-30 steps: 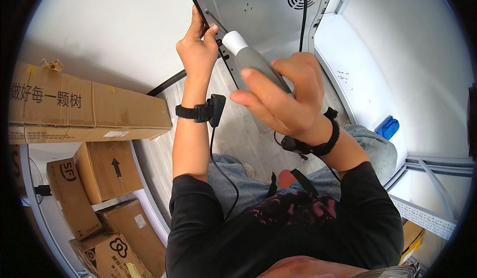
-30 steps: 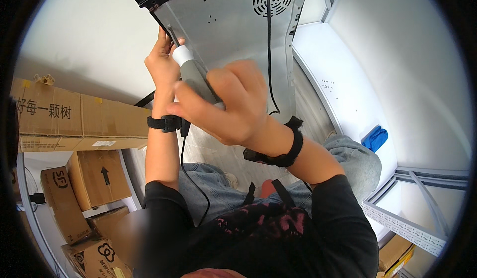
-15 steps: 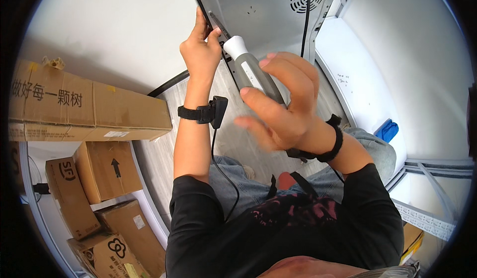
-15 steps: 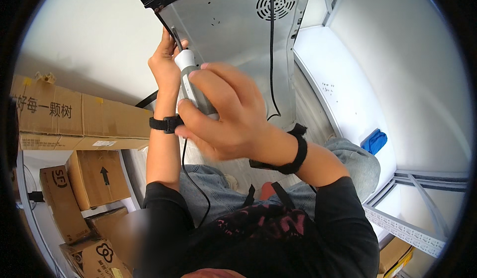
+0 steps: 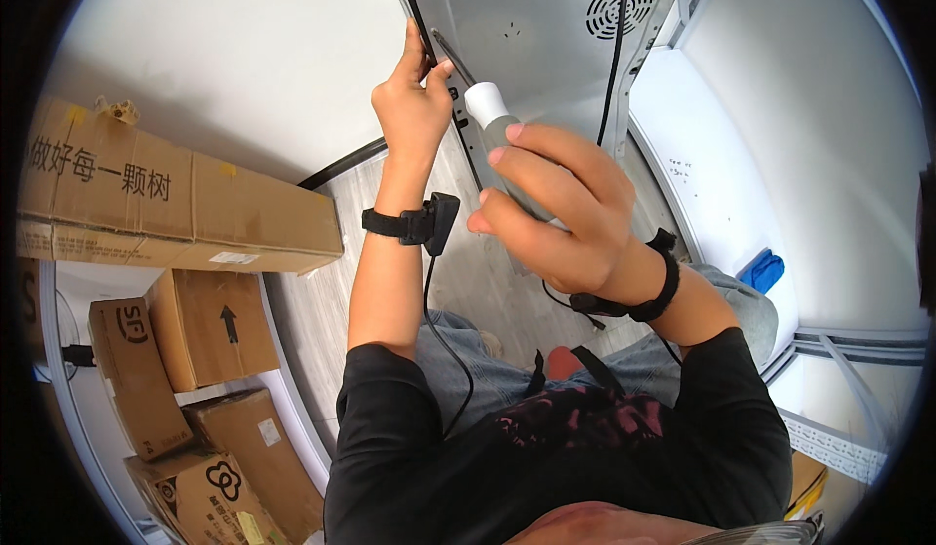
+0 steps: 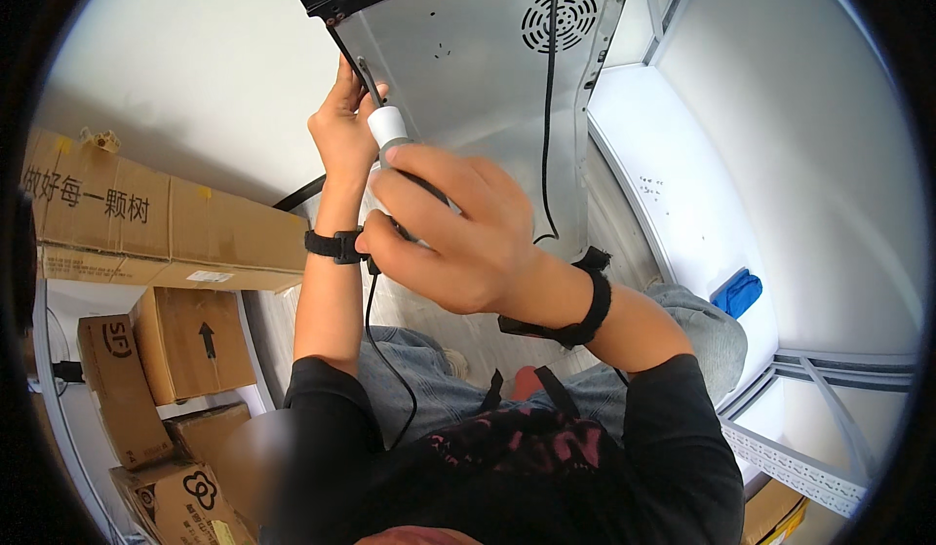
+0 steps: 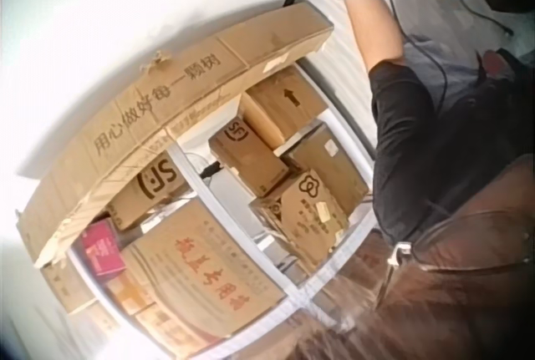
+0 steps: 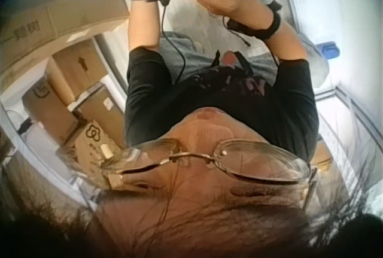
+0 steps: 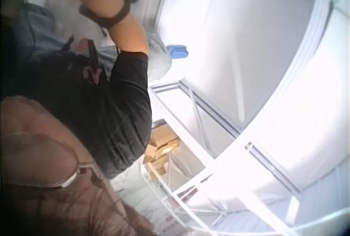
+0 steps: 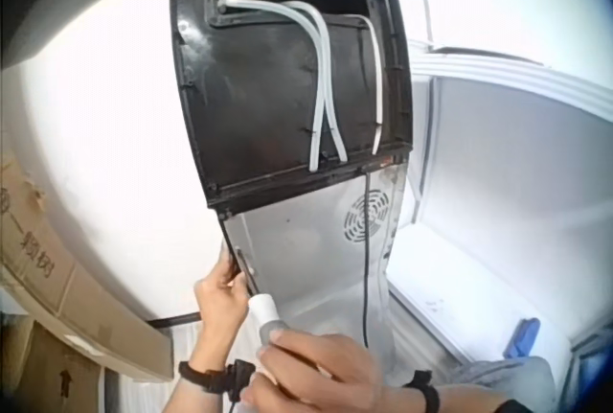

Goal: The person wipes the interior of an electronic device with a blue cloth, then installs a metal backplate and secures it with screws using a screwdriver. The person also attaches an antenna to the device.

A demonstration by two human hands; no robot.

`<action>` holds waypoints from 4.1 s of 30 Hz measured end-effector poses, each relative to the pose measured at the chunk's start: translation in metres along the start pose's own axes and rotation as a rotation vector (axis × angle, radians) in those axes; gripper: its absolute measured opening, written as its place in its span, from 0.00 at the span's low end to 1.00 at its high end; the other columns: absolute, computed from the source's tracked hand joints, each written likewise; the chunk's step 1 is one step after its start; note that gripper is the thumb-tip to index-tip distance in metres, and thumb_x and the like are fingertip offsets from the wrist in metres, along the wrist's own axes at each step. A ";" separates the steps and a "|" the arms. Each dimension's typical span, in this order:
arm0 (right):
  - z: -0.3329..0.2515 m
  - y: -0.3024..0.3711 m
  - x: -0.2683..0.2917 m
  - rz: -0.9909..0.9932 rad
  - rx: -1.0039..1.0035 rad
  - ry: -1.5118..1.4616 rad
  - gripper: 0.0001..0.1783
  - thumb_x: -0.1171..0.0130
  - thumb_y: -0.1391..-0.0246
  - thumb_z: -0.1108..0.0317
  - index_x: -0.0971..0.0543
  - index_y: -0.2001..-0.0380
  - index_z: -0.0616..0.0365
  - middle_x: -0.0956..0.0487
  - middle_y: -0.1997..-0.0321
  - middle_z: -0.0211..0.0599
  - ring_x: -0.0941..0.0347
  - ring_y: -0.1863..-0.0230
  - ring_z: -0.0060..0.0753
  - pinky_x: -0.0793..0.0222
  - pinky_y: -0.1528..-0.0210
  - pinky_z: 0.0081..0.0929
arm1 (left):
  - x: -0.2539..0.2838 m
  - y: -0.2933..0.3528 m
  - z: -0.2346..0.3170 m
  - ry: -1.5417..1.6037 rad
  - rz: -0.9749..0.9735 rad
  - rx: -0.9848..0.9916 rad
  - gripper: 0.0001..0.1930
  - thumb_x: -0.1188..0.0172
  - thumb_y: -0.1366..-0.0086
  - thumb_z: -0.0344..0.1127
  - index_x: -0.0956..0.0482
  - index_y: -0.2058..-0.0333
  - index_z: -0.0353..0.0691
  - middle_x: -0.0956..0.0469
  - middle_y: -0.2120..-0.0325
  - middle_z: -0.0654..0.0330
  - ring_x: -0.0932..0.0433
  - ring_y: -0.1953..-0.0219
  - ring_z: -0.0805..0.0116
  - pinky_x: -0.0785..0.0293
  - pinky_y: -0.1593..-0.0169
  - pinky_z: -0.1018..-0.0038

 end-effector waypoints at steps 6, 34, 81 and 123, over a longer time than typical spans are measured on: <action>-0.001 -0.005 0.001 0.002 -0.036 -0.041 0.15 0.30 0.62 0.66 0.21 0.67 0.57 0.28 0.57 0.43 0.29 0.57 0.48 0.30 0.59 0.33 | -0.001 0.001 0.000 -0.034 -0.017 0.026 0.31 0.37 0.46 0.21 0.30 0.41 0.39 0.17 0.65 0.47 0.15 0.65 0.64 0.22 0.62 0.76; 0.006 0.006 0.011 0.058 -0.091 0.118 0.18 0.36 0.55 0.72 0.21 0.57 0.56 0.28 0.59 0.44 0.29 0.63 0.45 0.31 0.66 0.30 | -0.004 0.002 -0.008 0.081 -0.046 0.124 0.32 0.41 0.44 0.19 0.32 0.39 0.40 0.18 0.60 0.50 0.16 0.60 0.66 0.22 0.56 0.76; 0.050 0.048 0.047 0.288 -0.428 -0.012 0.27 0.21 0.67 0.68 0.24 0.63 0.62 0.21 0.68 0.42 0.23 0.73 0.37 0.27 0.73 0.25 | -0.003 0.005 0.012 -0.061 -0.044 0.044 0.35 0.37 0.43 0.24 0.38 0.36 0.40 0.18 0.59 0.49 0.17 0.57 0.62 0.22 0.55 0.74; 0.250 0.534 0.204 1.336 -1.846 -0.186 0.15 0.38 0.43 0.63 0.28 0.58 0.59 0.22 0.65 0.38 0.23 0.72 0.36 0.29 0.68 0.28 | -0.529 0.358 -0.038 0.059 -0.779 0.637 0.19 0.35 0.44 0.26 0.24 0.52 0.35 0.25 0.68 0.59 0.25 0.69 0.67 0.27 0.65 0.69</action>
Point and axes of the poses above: each hand's wrist, its own y-axis away from the middle knuckle, its own x-axis out of the back of the hand, z = x × y, the point moved 9 cm from there along -y, towards the middle knuckle
